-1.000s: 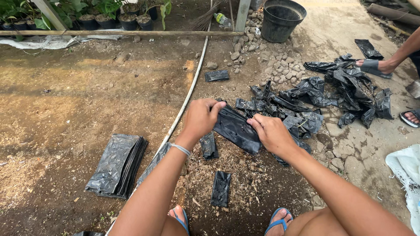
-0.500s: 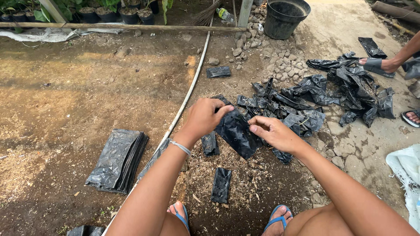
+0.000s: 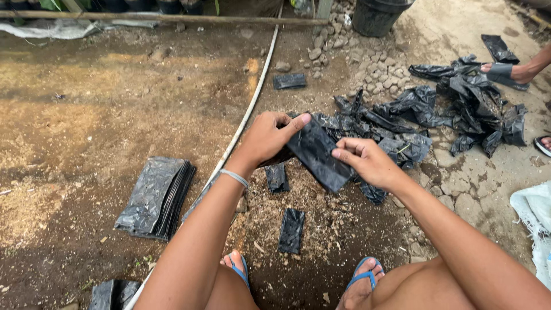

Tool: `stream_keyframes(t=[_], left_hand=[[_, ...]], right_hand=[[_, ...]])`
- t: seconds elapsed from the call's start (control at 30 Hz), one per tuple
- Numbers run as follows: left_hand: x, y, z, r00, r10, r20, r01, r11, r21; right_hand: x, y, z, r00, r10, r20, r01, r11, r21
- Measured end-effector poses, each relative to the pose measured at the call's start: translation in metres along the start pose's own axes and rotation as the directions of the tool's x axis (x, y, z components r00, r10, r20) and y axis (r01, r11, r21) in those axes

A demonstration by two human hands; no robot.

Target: The person sits on the ground and repeatedly folds black plastic sheets by hand. They pick up each sheet, fold it into a smaller rectangle, and place it on a growing stack. Another person is visible nearby doing the same task.

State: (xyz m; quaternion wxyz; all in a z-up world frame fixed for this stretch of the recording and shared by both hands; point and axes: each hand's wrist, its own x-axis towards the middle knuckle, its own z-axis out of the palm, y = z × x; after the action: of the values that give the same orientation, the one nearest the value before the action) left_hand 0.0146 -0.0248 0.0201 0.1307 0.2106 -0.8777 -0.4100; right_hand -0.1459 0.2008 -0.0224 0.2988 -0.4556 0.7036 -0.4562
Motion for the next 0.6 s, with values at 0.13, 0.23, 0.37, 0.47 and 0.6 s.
stream_keyframes(t=[0.13,0.23,0.37,0.47,0.6], left_hand=[[0.0,-0.013,0.013,0.987,0.04,0.153,0.004,0.962,-0.273],[0.003,-0.026,0.022,0.993,0.052,0.104,-0.015,0.945,-0.327],[0.014,-0.045,0.022,1.0,0.011,0.027,-0.003,0.961,-0.275],[0.014,-0.06,0.015,0.971,0.126,-0.202,-0.142,0.988,-0.068],[0.006,-0.086,-0.004,0.926,0.098,-0.364,-0.047,0.988,0.149]], right_hand=[[-0.003,-0.003,0.001,0.996,0.047,-0.072,-0.046,0.999,0.012],[-0.007,-0.003,0.006,0.996,0.023,-0.085,-0.026,0.999,-0.043],[-0.007,0.003,0.006,0.995,-0.03,-0.09,0.02,0.993,-0.114],[-0.007,0.022,0.012,0.989,0.045,-0.138,-0.054,0.997,-0.062],[-0.009,0.082,0.033,0.981,0.151,-0.123,-0.167,0.977,-0.135]])
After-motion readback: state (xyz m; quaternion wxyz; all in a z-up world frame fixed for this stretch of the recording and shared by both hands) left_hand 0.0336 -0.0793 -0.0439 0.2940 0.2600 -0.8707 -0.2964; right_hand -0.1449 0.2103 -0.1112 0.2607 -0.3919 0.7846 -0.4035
